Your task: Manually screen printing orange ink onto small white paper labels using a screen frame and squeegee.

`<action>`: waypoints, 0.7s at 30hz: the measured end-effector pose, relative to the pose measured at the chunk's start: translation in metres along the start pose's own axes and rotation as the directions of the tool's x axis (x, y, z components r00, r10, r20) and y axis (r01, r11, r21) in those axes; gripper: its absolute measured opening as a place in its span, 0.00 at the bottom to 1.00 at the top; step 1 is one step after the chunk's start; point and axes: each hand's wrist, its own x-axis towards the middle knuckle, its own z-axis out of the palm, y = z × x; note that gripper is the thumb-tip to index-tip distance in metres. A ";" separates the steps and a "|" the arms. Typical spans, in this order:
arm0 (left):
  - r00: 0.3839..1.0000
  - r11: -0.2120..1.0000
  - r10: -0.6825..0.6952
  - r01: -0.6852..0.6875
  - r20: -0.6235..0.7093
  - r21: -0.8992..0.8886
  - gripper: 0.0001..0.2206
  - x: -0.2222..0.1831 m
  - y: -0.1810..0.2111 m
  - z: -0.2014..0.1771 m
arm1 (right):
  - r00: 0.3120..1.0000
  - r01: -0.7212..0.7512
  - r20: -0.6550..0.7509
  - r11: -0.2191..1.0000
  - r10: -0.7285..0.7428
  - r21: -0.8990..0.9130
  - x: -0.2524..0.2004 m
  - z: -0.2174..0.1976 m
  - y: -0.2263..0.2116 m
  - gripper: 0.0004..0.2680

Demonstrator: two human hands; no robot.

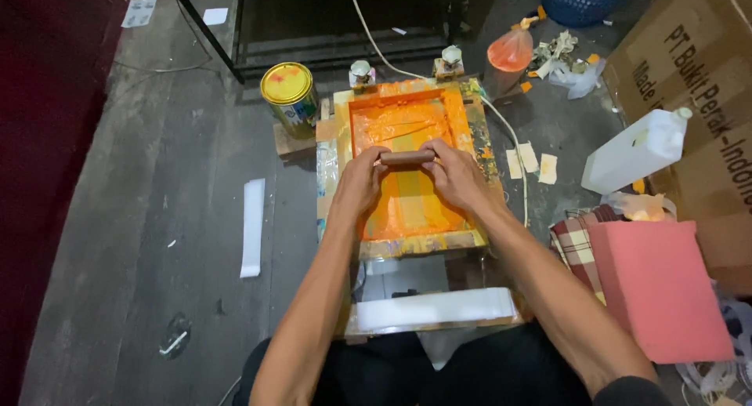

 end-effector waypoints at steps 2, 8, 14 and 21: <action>1.000 1.000 0.003 -0.003 0.020 0.003 0.10 -0.018 0.015 -0.006 | 1.000 0.000 0.016 1.000 0.000 0.009 -0.015 -0.005 -0.012 0.09; 0.996 0.999 0.022 -0.024 0.087 0.026 0.12 -0.074 0.018 0.001 | 0.998 0.005 0.064 0.998 -0.009 0.059 -0.068 -0.011 -0.038 0.08; 0.992 0.999 0.033 -0.036 0.118 0.023 0.13 -0.108 0.040 -0.003 | 0.994 0.012 0.106 0.996 -0.022 0.089 -0.099 -0.016 -0.048 0.07; 0.994 0.999 0.054 -0.053 0.094 -0.009 0.11 -0.113 0.044 -0.004 | 0.993 0.049 0.101 0.992 -0.062 0.120 -0.104 -0.013 -0.049 0.09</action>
